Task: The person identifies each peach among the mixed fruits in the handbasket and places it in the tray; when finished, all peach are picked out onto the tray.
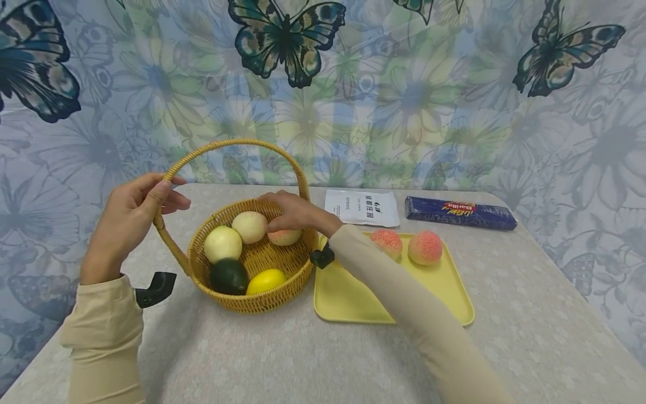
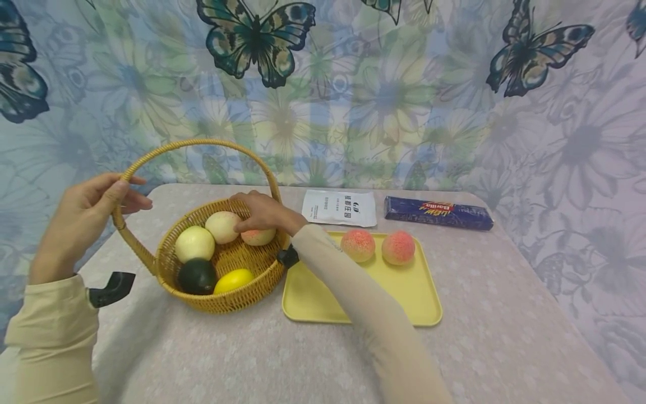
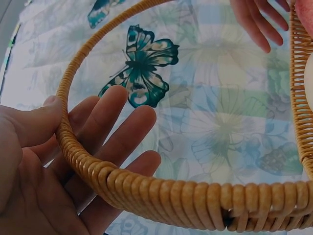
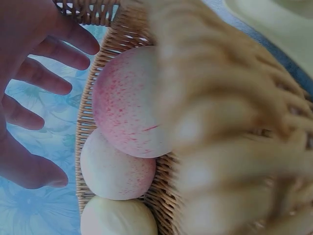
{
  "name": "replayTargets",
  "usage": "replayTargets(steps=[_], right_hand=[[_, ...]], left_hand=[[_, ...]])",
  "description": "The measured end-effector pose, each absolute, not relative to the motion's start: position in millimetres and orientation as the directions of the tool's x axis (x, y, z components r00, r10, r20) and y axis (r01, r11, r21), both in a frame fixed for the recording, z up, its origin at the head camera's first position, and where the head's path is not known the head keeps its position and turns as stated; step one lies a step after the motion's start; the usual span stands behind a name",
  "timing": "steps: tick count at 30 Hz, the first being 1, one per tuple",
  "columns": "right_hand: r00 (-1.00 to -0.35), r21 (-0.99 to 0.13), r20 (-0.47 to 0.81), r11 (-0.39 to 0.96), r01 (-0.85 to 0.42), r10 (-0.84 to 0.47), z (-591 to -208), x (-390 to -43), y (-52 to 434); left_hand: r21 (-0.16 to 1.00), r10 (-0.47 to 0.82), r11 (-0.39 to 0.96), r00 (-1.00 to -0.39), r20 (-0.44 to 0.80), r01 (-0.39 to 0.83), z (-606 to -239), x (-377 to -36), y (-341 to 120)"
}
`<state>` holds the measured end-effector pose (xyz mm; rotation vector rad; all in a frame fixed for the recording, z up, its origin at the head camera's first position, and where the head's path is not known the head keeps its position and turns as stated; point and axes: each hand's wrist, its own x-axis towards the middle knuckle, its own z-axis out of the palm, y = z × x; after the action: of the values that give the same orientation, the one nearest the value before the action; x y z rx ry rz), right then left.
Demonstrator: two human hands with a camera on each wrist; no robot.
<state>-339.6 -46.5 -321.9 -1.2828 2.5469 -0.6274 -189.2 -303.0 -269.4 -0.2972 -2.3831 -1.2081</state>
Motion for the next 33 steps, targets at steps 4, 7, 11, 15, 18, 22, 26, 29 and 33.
replayTargets(steps=[4,7,11,15,18,22,26,29,33], right_hand=[[-0.597,-0.472,-0.016,0.533,-0.702,-0.802,-326,-339,-46],[-0.591,-0.473,-0.016,0.527,-0.706,-0.807,-328,-339,-45],[-0.580,-0.457,-0.010,0.520,-0.722,-0.814,-331,-340,-45],[-0.574,-0.451,-0.019,0.519,-0.726,-0.819,-331,-341,-45],[-0.572,-0.438,-0.029,0.525,-0.730,-0.819,-327,-342,-47],[-0.575,-0.441,-0.044,0.532,-0.723,-0.817,-321,-341,-47],[-0.582,-0.465,-0.060,0.539,-0.703,-0.811,-320,-339,-47],[-0.583,-0.472,-0.059,0.538,-0.699,-0.810,-321,-339,-46],[-0.585,-0.487,-0.047,0.530,-0.694,-0.810,-322,-340,-46]], left_hand=[[0.709,-0.008,0.592,-0.877,0.481,0.383,-270,-189,-303],[0.708,-0.005,0.591,-0.875,0.483,0.387,-270,-189,-303],[0.705,-0.005,0.592,-0.873,0.487,0.390,-270,-190,-303],[0.704,-0.010,0.596,-0.874,0.486,0.385,-271,-190,-303],[0.705,-0.010,0.596,-0.874,0.485,0.384,-270,-190,-303],[0.701,-0.014,0.602,-0.872,0.489,0.383,-271,-188,-302],[0.697,-0.018,0.609,-0.872,0.490,0.379,-272,-185,-301],[0.698,-0.020,0.610,-0.873,0.488,0.376,-273,-184,-300],[0.699,-0.023,0.608,-0.872,0.488,0.376,-274,-182,-298]])
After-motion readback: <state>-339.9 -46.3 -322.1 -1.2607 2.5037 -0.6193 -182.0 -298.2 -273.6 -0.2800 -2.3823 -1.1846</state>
